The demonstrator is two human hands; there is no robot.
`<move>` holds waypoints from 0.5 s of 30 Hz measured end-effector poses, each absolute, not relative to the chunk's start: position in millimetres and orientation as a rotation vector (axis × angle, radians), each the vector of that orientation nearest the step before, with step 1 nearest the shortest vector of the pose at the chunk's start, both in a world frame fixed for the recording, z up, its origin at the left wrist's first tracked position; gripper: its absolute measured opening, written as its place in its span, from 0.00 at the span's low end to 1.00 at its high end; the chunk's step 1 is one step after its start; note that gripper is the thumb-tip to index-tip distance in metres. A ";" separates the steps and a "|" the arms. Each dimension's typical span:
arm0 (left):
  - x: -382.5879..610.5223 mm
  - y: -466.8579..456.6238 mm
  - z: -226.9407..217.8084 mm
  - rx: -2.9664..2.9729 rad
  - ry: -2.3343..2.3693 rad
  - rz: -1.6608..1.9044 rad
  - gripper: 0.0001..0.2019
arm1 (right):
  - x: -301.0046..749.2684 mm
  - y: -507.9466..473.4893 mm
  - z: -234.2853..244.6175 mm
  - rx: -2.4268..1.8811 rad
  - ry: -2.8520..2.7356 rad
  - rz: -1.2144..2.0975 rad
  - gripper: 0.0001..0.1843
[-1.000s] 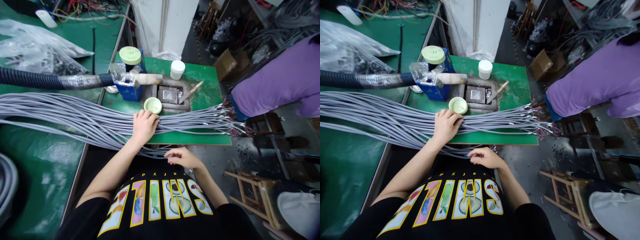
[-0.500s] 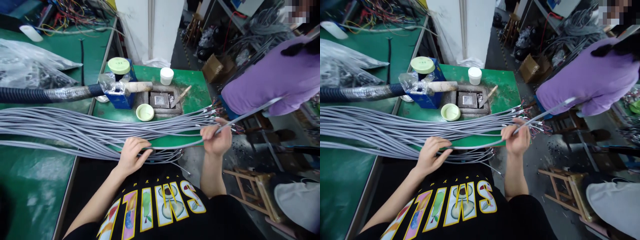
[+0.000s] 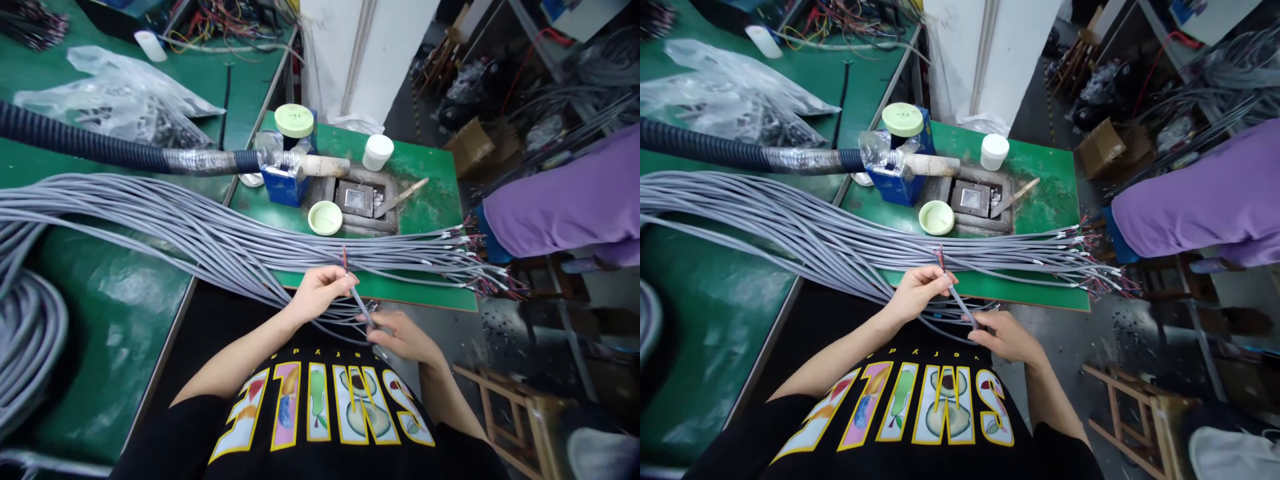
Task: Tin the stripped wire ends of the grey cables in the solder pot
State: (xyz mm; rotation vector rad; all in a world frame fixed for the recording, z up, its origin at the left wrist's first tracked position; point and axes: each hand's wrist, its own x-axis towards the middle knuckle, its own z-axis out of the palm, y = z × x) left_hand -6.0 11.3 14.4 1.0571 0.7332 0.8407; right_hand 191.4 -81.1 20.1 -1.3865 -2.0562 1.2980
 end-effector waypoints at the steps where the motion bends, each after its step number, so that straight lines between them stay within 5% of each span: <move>1: -3.1 8.7 13.9 1.055 0.722 0.805 0.17 | 185.6 -78.1 21.3 -1.419 -1.982 1.246 0.13; 5: 5.9 2.5 9.9 1.042 0.708 0.740 0.17 | 163.3 -64.0 22.4 -1.554 -1.738 1.021 0.11; 15: 6.8 18.5 14.6 0.823 0.666 0.888 0.16 | 161.1 -58.2 22.6 -1.505 -1.570 1.212 0.11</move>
